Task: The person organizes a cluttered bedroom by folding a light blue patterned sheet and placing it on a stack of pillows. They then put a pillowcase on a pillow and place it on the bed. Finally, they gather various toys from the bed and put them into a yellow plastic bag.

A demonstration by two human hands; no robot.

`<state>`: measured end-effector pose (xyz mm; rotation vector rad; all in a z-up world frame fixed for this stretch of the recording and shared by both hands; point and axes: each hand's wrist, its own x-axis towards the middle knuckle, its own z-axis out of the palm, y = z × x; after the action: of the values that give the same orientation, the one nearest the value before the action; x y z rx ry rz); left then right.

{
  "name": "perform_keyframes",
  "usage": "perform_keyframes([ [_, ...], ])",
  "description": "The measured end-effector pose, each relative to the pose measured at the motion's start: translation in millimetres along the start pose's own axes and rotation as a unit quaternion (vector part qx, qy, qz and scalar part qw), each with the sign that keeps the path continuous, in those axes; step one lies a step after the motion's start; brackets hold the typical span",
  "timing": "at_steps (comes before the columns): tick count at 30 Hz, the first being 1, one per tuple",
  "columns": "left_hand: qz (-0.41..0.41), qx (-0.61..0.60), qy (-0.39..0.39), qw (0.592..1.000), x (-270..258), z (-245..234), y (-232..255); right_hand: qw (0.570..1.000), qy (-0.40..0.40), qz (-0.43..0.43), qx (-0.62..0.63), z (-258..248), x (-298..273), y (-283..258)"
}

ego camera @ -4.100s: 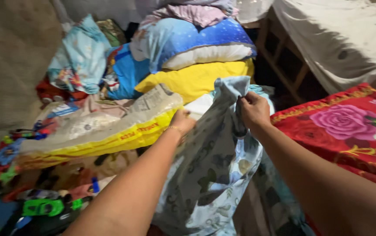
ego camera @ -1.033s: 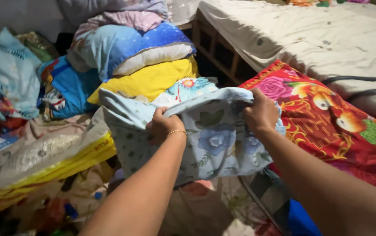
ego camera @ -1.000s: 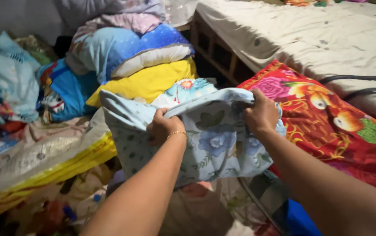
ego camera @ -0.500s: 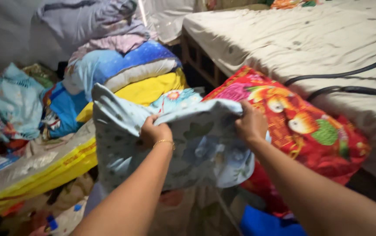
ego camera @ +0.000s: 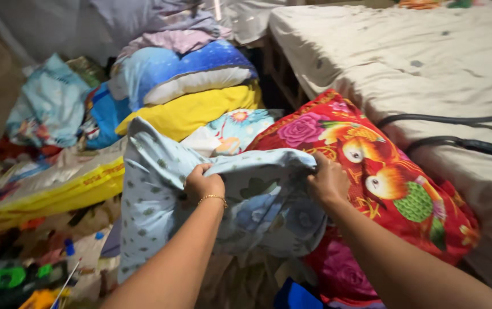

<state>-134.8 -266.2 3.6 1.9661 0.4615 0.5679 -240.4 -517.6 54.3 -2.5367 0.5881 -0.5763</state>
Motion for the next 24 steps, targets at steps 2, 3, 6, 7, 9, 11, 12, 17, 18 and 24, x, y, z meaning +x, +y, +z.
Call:
perform_keyframes([
  [2, -0.019, 0.0, 0.006, 1.0, 0.2, -8.1, -4.9, 0.999, 0.005, -0.036, 0.016, 3.1, 4.8, -4.2],
  [3, -0.041, 0.02, 0.01, 0.999, -4.1, -14.2, -4.6, 0.999, 0.001, -0.035, 0.017, 4.1, 6.6, -6.5],
  [6, -0.085, 0.049, 0.01, 0.995, -13.3, -38.6, -1.7, 0.999, -0.015, -0.04, 0.02, 10.9, 4.0, -19.6],
  [7, -0.095, 0.054, 0.007, 0.994, -14.2, -45.5, -1.5, 0.998, -0.021, -0.047, 0.022, 13.8, 2.8, -24.2],
  [9, -0.102, 0.052, 0.028, 0.993, -13.8, -55.2, -1.3, 0.998, -0.02, -0.046, 0.026, 18.2, -0.4, -31.0],
  [11, -0.115, 0.047, 0.034, 0.992, -10.2, -68.1, 2.3, 0.999, -0.009, -0.038, 0.036, 23.0, 0.5, -40.8],
  [12, -0.125, 0.045, 0.031, 0.991, -9.3, -76.1, 3.8, 0.998, 0.005, -0.048, 0.036, 27.8, 2.1, -44.7],
  [17, -0.178, -0.006, 0.022, 0.984, -0.3, -140.9, 9.6, 0.949, 0.262, -0.172, -0.024, 70.3, 0.4, -58.8],
  [18, -0.188, -0.03, 0.015, 0.982, 0.4, -154.4, 9.7, 0.977, 0.189, -0.099, 0.028, 80.9, -9.4, -63.9],
  [24, -0.177, -0.125, -0.001, 0.976, 23.0, -208.7, -4.5, 0.873, -0.071, 0.077, 0.477, 94.5, -55.1, -117.2],
])
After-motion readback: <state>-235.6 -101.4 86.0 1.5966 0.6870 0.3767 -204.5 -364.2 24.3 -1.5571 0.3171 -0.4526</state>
